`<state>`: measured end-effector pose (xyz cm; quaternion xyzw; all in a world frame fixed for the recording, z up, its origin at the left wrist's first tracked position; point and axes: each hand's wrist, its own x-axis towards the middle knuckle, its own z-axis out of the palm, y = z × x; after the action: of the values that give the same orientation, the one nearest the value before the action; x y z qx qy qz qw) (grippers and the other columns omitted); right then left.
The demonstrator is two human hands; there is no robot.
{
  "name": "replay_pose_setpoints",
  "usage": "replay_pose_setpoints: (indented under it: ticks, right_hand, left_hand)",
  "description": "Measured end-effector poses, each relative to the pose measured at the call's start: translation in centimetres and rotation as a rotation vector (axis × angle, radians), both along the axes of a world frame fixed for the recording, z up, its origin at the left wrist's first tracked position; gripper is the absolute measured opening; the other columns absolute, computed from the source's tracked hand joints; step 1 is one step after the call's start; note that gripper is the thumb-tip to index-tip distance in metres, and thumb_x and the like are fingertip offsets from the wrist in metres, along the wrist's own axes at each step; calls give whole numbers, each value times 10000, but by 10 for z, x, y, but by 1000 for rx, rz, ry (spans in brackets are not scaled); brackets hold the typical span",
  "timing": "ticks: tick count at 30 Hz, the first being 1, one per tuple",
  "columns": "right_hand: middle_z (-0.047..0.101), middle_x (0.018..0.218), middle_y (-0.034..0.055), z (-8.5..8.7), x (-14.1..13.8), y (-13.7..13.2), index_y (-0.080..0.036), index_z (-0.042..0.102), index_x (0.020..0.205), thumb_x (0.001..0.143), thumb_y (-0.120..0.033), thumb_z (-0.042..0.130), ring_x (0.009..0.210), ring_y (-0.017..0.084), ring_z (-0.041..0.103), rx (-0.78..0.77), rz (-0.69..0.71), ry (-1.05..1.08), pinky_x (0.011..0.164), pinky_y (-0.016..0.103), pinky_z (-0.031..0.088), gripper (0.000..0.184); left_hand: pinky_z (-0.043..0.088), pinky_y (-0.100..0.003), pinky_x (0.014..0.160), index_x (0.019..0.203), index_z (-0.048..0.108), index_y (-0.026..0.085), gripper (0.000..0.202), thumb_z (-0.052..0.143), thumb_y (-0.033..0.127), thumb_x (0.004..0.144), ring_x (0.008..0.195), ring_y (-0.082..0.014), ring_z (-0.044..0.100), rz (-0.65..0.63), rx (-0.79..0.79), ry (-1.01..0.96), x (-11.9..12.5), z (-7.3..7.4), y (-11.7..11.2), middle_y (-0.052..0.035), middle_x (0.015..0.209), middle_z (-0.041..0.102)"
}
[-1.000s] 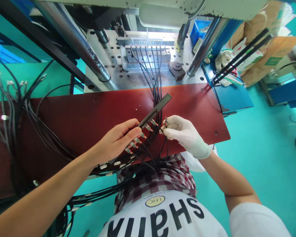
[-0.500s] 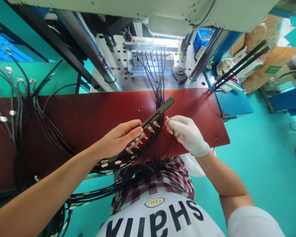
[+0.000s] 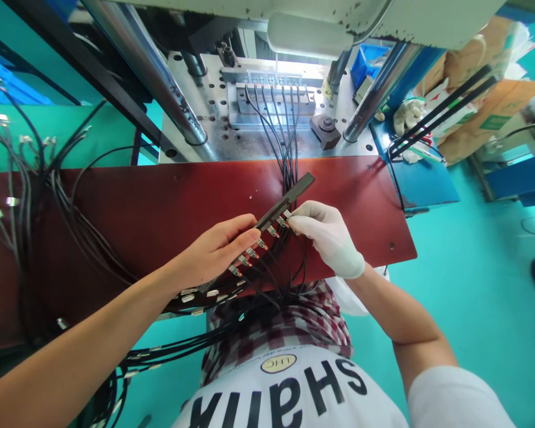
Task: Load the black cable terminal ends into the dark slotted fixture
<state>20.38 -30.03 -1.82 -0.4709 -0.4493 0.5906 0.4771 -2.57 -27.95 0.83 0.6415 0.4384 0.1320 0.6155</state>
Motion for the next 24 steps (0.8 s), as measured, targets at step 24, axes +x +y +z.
replay_pose_setpoints:
  ticks: [24]
  right_hand:
    - [529, 634, -37, 0, 3, 3, -122, 532, 679, 823, -204, 649, 533, 29, 368, -55, 86, -17, 504, 182, 280, 203]
  left_hand:
    - [385, -151, 484, 998, 534, 172, 391, 521, 559, 940, 606, -64, 479, 125, -284, -150, 2, -17, -7, 0, 808, 520]
